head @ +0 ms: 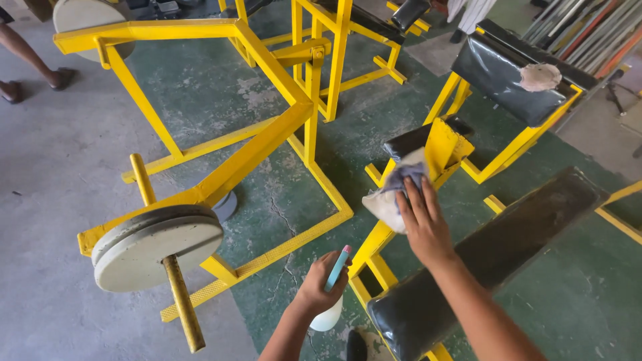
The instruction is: The recorder is cleaning and sanitizing various yellow gym machines and padded benches using a spray bottle and a cloth.
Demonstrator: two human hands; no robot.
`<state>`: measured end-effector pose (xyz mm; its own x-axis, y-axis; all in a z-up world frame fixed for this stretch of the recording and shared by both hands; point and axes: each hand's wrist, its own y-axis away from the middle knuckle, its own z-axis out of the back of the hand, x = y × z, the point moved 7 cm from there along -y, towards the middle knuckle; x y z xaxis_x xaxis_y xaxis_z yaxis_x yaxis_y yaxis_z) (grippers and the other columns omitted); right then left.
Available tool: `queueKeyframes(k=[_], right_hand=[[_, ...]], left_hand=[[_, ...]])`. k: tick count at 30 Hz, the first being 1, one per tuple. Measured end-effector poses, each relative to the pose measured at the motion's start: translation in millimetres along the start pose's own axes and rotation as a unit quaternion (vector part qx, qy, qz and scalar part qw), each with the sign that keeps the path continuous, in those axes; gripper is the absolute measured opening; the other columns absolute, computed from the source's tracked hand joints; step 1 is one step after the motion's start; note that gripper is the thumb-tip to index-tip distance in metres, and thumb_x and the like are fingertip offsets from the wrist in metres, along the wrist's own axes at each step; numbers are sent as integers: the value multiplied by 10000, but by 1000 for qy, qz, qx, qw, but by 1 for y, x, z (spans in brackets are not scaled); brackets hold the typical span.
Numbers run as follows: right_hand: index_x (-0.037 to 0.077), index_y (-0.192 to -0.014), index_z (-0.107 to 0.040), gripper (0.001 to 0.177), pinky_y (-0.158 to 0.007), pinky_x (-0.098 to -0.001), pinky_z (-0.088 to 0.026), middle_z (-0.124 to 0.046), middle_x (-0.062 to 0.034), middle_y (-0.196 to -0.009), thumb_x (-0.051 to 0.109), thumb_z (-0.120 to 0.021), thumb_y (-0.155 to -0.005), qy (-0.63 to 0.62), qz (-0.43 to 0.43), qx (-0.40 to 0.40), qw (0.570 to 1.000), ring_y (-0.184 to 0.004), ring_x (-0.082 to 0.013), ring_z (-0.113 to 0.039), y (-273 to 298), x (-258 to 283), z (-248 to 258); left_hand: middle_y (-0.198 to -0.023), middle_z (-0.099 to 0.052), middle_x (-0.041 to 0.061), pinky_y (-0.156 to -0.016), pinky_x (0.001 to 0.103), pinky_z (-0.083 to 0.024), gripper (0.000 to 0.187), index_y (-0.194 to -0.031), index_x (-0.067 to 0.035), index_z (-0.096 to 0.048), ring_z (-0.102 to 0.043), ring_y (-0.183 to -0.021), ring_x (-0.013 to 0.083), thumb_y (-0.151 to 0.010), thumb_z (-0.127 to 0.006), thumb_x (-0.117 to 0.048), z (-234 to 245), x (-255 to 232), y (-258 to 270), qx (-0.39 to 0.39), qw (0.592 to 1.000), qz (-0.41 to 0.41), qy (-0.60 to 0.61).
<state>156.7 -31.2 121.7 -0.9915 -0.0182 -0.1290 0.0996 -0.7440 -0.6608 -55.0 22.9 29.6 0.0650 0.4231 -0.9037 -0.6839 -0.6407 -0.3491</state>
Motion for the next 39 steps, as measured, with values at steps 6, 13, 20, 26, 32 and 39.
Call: queueKeyframes(k=[6,13,20,26,32,39], right_hand=[[25,-1485,-434,593,-1247,-537,-121,-290,-160,-1673,39,-548,-903,293,36,286,912,-1555,-294,-214,-16,-37,-72],[-62,-1473,-450,523,-1244,-498,-162,-472,-229,-1515,107,-480,-978,250,93,331,905,-1467,-359,-318,78,-37,-191],[-159,-1412,-432,583,-1206,-438,-215,-465,-257,-1515,148,-478,-919,73,106,338,932,-1464,-397,-340,188,-30,-311],[-128,-1461,-437,557,-1221,-405,-225,-438,-250,-1536,128,-460,-967,41,108,371,922,-1500,-340,-315,267,-24,-396],[-74,-1403,-510,476,-1227,-428,-252,-469,-187,-1538,158,-457,-990,-6,128,404,906,-1496,-324,-334,327,-20,-425],[214,-1360,-629,456,-1146,-476,-338,-532,-86,-1491,84,-520,-937,-133,-104,575,800,-1445,-259,-420,445,-118,-401]], left_hand=[[-945,-644,196,-779,453,-528,143,-1029,17,-610,-640,-873,402,-890,-580,-2,-1,-1,-16,-21,1000,-17,-3],[-980,-651,206,-810,457,-534,168,-1037,20,-623,-653,-921,416,-870,-612,-1,-23,39,-47,-29,999,6,-28],[-1091,-652,217,-865,455,-540,330,-1169,27,-603,-645,-1017,433,-844,-633,-19,-53,79,-64,-6,999,45,-30],[-1195,-645,226,-900,453,-534,431,-1278,24,-573,-635,-1076,444,-862,-657,-54,-68,113,-60,-18,997,68,-43],[-1189,-653,218,-888,444,-539,397,-1257,2,-590,-653,-1064,428,-868,-640,-55,-78,139,-49,-10,995,91,-35],[-1138,-671,195,-881,432,-542,347,-1211,-21,-621,-668,-1035,398,-865,-633,-58,-85,143,-49,24,989,139,-32]])
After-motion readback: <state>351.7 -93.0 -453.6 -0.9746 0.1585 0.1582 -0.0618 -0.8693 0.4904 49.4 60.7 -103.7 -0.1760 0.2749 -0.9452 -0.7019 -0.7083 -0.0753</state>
